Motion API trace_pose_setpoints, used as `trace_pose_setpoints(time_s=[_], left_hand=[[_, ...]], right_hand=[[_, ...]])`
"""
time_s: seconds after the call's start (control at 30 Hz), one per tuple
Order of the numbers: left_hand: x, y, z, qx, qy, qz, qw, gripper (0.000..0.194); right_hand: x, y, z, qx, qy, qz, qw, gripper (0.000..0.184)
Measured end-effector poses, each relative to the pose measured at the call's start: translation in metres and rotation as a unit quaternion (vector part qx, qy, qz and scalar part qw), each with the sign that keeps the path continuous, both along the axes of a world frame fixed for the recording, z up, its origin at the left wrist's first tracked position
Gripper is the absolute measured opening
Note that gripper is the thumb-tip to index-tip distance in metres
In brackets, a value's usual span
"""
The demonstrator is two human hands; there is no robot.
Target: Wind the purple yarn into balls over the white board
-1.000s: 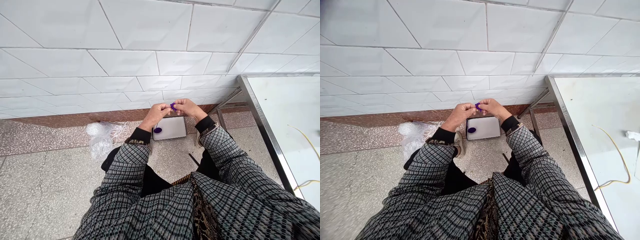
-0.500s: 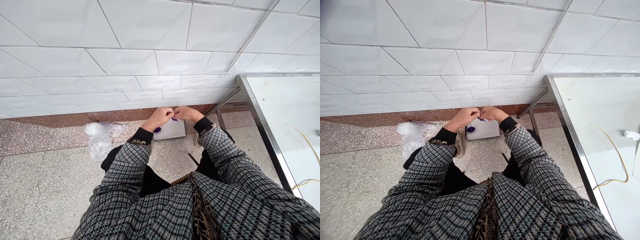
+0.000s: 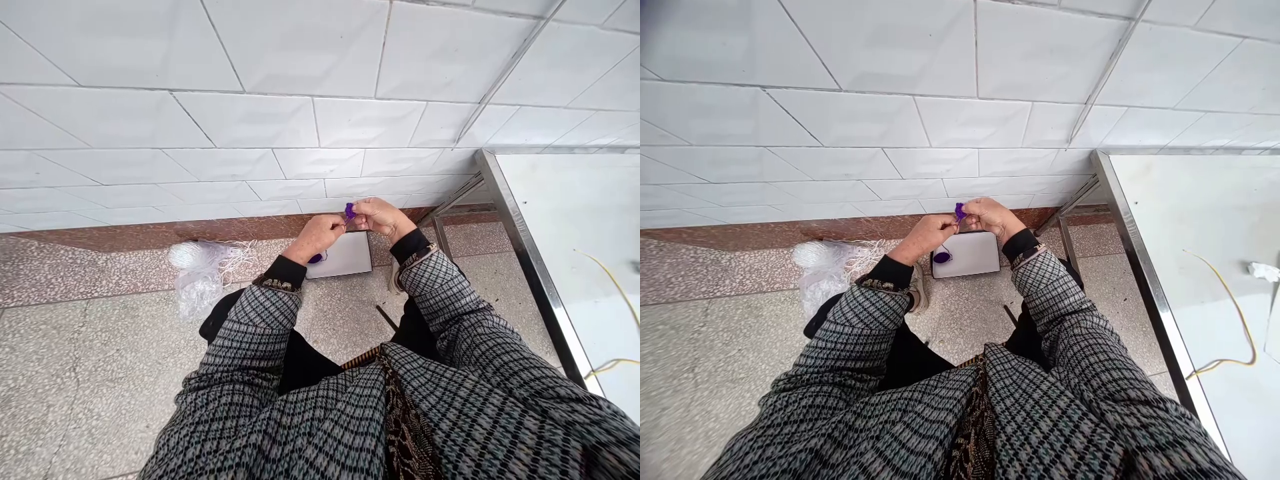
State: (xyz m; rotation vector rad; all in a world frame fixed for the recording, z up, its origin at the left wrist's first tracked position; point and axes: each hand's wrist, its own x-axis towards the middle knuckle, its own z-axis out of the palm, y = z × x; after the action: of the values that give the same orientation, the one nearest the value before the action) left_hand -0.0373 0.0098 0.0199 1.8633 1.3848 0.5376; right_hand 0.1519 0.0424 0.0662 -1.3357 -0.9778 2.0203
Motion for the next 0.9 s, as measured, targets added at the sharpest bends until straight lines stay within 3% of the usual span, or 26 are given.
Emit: trace_pose_setpoints(time_s=[0.1, 0.2, 0.3, 0.4, 0.53, 0.6, 0.67, 0.77, 0.9], left_hand=[[-0.005, 0.003, 0.003, -0.018, 0.002, 0.001, 1.000, 0.020], [-0.008, 0.004, 0.007, -0.019, -0.015, 0.012, 1.000, 0.017], [-0.007, 0.003, 0.009, -0.016, -0.035, -0.003, 0.999, 0.017], [-0.003, 0.001, 0.007, -0.007, -0.048, -0.017, 0.999, 0.018], [0.002, -0.003, 0.005, 0.007, -0.060, -0.023, 0.998, 0.020], [0.003, -0.004, 0.004, -0.004, -0.057, -0.037, 0.998, 0.021], [0.004, -0.005, 0.003, -0.023, -0.045, -0.052, 0.997, 0.022], [0.003, -0.003, 0.001, -0.042, -0.027, -0.043, 0.998, 0.024], [-0.004, 0.002, 0.003, -0.039, -0.023, -0.002, 0.999, 0.021]], right_hand=[[0.004, -0.002, 0.001, 0.033, -0.060, 0.107, 0.992, 0.030], [0.003, -0.003, -0.003, 0.079, -0.177, 0.206, 0.959, 0.027], [-0.002, -0.002, -0.008, 0.108, -0.289, 0.233, 0.922, 0.032], [-0.007, 0.000, -0.010, 0.099, -0.283, 0.150, 0.942, 0.036], [-0.008, 0.002, -0.008, 0.048, -0.156, -0.017, 0.986, 0.039], [-0.006, 0.003, -0.006, 0.036, -0.086, -0.058, 0.994, 0.041], [-0.003, 0.002, -0.004, 0.032, -0.021, -0.057, 0.998, 0.042], [0.003, 0.000, -0.001, 0.036, 0.012, 0.024, 0.999, 0.034], [0.007, -0.005, 0.003, 0.069, -0.083, 0.182, 0.977, 0.026]])
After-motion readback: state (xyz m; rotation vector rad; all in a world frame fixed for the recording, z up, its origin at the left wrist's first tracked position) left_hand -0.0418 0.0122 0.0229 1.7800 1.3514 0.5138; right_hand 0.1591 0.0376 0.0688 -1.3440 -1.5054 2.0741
